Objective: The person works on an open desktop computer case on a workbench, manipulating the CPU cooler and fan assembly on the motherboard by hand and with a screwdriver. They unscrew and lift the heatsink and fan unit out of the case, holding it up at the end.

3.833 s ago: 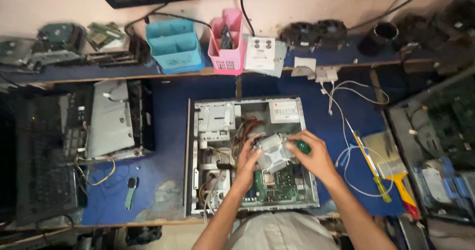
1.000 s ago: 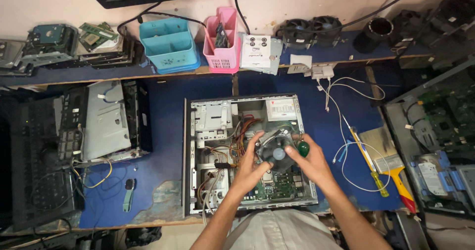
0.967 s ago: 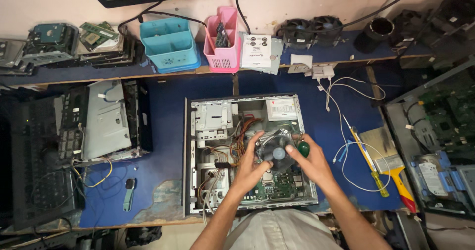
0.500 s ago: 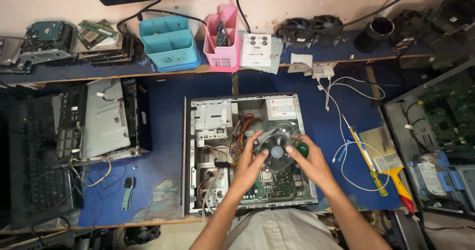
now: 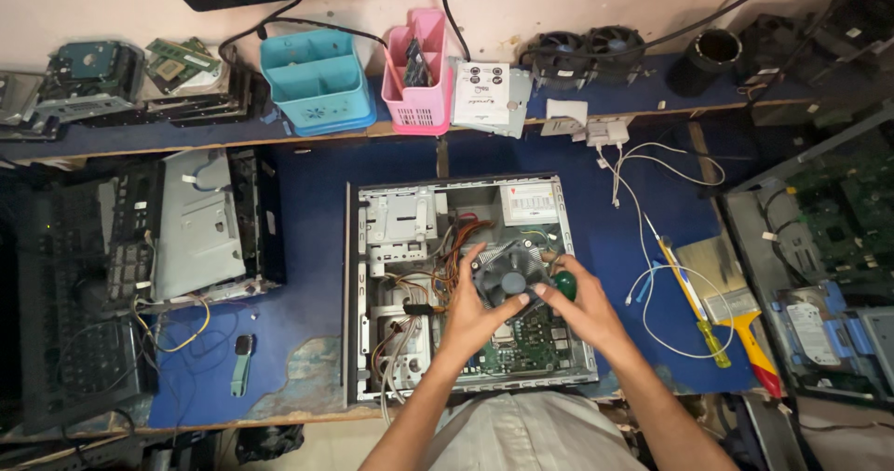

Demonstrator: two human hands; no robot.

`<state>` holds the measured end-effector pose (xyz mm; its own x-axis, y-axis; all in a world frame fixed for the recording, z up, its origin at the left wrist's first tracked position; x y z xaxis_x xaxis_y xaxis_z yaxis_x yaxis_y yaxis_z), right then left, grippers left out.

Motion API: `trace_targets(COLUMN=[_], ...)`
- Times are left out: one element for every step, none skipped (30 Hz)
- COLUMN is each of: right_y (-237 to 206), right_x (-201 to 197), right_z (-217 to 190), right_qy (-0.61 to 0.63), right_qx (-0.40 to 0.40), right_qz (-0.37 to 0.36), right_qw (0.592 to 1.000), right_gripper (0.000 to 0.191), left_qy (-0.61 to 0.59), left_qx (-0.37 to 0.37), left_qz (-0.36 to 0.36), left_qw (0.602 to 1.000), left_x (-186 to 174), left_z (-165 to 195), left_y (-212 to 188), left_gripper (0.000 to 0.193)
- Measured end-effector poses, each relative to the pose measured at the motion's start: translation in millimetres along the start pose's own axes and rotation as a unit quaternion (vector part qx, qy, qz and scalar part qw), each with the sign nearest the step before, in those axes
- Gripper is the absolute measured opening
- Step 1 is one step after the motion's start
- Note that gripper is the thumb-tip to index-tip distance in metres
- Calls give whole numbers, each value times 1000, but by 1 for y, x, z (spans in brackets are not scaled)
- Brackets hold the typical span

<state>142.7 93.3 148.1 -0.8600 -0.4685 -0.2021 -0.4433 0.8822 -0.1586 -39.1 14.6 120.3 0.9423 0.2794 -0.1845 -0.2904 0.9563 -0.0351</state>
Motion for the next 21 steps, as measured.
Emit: trace_targets(right_y=[0, 0, 0, 0, 0, 0, 0, 0, 0, 1, 1, 1, 1, 0, 0, 0, -1, -1, -1, -1, -1], right_x=[1, 2, 2, 3, 3, 4, 3, 3, 2, 2, 1, 1, 0, 0, 0, 1, 1, 2, 2, 3, 3], right_z=[0, 0, 0, 1, 1, 2, 3, 3, 4, 4, 4, 4, 4, 4, 3, 3, 2, 2, 2, 1, 1], right_qy=[0, 0, 0, 4, 8, 11, 12, 13, 13, 3, -6, -15, -11, -6, -2, -4, -6, -8, -6, -3, 0], right_qx=[-1, 0, -1, -2, -1, 1, 2, 2, 2, 7, 12, 18, 17, 16, 15, 10, 6, 1, -3, -6, -8], right_qz=[-1, -3, -4, -1, 1, 2, 2, 2, 2, 3, 5, 8, 7, 6, 4, 3, 3, 4, 4, 4, 3], right_qw=[1000, 1000, 1000, 1000, 1000, 1000, 1000, 1000, 1000, 1000, 1000, 1000, 1000, 1000, 1000, 1000, 1000, 1000, 1000, 1000, 1000], right_gripper=[56, 56, 56, 56, 56, 56, 56, 56, 55, 56, 56, 56, 56, 57, 57, 57, 57, 57, 57, 57, 57], left_qy=[8, 3, -2, -6, -4, -3, -1, -4, -8, -11, -4, 3, 9, 19, 28, 37, 38, 40, 41, 31, 20], left_qx=[1, -9, -18, -26, -24, -23, -22, -5, 11, 27, 18, 10, 0, 15, 31, 46, 17, -10, -36, -36, -38], left_qz=[7, 15, 22, 30, 30, 31, 32, 27, 22, 17, 9, 0, -10, 5, 22, 39, 42, 43, 44, 40, 37], left_qw=[1000, 1000, 1000, 999, 999, 999, 999, 1000, 1000, 999, 1000, 1000, 1000, 1000, 999, 997, 998, 998, 998, 998, 998], left_x=[1, 1, 2, 2, 2, 0, 0, -2, -3, -4, -4, -4, -3, -3, -1, -1, 1, 1, 2, 3, 3], left_z=[-2, -4, -7, -9, -12, -14, -15, -15, -14, -13, -10, -7, -4, -1, 2, 4, 4, 2, 0, -3, -6], left_y=[1, 1, 2, 3, 4, 4, 4, 4, 3, 2, 2, 1, 0, 0, 1, 1, 2, 3, 4, 6, 6], left_gripper=[89, 81, 73, 66, 64, 62, 60, 63, 65, 68, 73, 79, 85, 86, 87, 89, 84, 80, 76, 73, 70])
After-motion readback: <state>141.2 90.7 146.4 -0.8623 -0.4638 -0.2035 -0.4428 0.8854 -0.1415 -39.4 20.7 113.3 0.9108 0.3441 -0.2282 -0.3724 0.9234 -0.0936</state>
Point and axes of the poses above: each hand's wrist, its own y-axis towards the middle knuckle, its own x-axis out of the palm, z = x × y, the point moved 1 cm from there along y, towards the middle knuckle, and after that the axes turned 13 degrees about y, right-handed, at the moved point
